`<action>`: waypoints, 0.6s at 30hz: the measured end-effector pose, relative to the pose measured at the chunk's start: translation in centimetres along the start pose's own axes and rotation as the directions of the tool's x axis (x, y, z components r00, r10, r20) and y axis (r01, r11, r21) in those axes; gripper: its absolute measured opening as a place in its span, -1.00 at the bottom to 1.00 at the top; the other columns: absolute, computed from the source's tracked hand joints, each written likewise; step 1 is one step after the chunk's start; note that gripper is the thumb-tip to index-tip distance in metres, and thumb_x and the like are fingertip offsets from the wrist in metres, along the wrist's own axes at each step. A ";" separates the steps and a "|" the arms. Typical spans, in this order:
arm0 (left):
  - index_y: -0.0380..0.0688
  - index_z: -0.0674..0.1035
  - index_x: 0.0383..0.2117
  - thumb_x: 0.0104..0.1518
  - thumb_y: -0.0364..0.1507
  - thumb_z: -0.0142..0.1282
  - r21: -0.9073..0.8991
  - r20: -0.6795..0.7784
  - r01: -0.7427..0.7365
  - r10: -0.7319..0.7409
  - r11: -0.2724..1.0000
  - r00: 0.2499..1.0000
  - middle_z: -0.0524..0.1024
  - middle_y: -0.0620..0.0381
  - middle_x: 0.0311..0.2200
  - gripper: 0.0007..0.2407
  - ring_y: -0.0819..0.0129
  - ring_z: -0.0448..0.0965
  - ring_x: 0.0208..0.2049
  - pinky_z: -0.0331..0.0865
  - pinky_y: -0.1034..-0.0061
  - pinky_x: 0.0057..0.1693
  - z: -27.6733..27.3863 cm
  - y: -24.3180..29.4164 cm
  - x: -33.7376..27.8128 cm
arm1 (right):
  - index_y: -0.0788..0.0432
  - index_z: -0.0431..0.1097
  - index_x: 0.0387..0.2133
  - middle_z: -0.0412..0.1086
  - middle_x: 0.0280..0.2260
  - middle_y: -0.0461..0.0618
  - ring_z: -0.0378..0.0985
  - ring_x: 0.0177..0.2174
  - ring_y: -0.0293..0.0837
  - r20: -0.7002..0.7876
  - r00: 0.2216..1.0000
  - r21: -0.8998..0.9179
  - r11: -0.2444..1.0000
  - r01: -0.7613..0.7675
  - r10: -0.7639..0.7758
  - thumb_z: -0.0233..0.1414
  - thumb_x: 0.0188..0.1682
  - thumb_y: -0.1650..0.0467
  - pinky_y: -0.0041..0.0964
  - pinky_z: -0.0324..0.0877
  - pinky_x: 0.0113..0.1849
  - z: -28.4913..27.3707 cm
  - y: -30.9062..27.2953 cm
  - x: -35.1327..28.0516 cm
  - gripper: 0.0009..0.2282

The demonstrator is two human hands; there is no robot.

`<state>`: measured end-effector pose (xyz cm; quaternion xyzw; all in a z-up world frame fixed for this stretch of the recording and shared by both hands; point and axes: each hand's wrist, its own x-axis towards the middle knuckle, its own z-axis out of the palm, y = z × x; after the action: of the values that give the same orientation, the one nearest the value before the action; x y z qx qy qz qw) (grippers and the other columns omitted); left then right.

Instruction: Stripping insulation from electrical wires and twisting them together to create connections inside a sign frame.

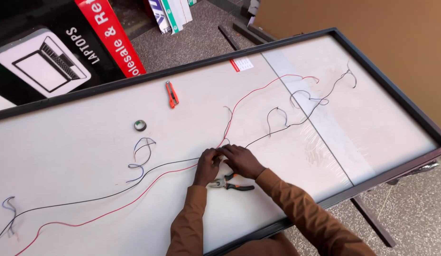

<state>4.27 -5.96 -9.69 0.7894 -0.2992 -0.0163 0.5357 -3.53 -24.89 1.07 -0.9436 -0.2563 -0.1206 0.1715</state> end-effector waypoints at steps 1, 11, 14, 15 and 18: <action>-0.08 0.65 -0.19 0.36 -0.54 0.24 -0.005 0.000 -0.008 0.008 1.000 1.000 0.55 0.03 -0.35 -0.96 -0.09 0.60 -0.22 0.53 0.07 0.00 0.0 0.1 -0.1 | 0.24 0.38 0.09 0.47 -0.03 0.25 0.64 -0.12 0.30 -0.001 1.000 -0.009 1.000 -0.001 0.001 0.04 0.25 0.40 0.19 0.58 -0.13 1.8 1.2 -0.6 -0.78; -0.02 0.69 -0.22 0.24 -0.52 0.16 0.074 0.046 0.047 -0.050 0.996 0.998 0.64 0.12 -0.27 -0.90 0.12 0.56 -0.14 0.47 0.25 0.01 1.6 -0.6 -0.8 | 0.05 0.38 -0.04 0.49 -0.13 0.03 0.51 -0.47 0.21 -0.023 0.956 0.152 0.946 -0.287 0.294 0.06 -0.04 0.57 0.11 0.35 -0.47 9.5 5.0 -3.2 -0.70; -0.04 0.65 -0.28 0.22 -0.52 0.11 0.106 0.024 -0.041 0.038 0.994 0.999 0.60 0.09 -0.31 -0.92 0.07 0.52 -0.18 0.42 0.21 -0.01 1.6 -0.9 -1.3 | 0.00 0.36 -0.10 0.53 -0.15 0.02 0.55 -0.41 0.23 0.037 0.903 0.256 0.870 -0.423 0.428 0.00 0.06 0.48 0.12 0.38 -0.37 10.0 4.6 -2.8 -0.82; -0.07 0.62 -0.32 0.20 -0.54 0.07 0.128 0.014 -0.105 0.104 0.986 0.994 0.59 0.05 -0.33 -0.92 0.04 0.52 -0.21 0.39 0.17 -0.03 1.7 -1.1 -1.1 | -0.02 0.36 -0.14 0.55 -0.21 0.03 0.60 -0.36 0.22 0.085 0.867 0.294 0.819 -0.492 0.491 -0.03 0.05 0.48 0.10 0.41 -0.30 9.8 4.5 -2.4 -0.83; -0.06 0.63 -0.34 0.30 -0.55 0.08 0.128 0.021 -0.104 0.102 0.986 0.995 0.60 0.19 -0.40 -0.90 0.15 0.47 -0.26 0.40 0.26 -0.10 1.2 0.2 -1.3 | 0.00 0.35 -0.18 0.59 -0.29 0.01 0.56 -0.39 0.17 0.154 0.837 0.332 0.771 -0.544 0.525 -0.06 0.05 0.51 0.01 0.37 -0.33 10.4 5.0 -1.9 -0.84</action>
<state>2.70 -6.42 -10.38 0.8057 -0.3439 0.0248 0.4817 -1.09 -25.77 -10.31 -0.9319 0.0003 0.0074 0.3627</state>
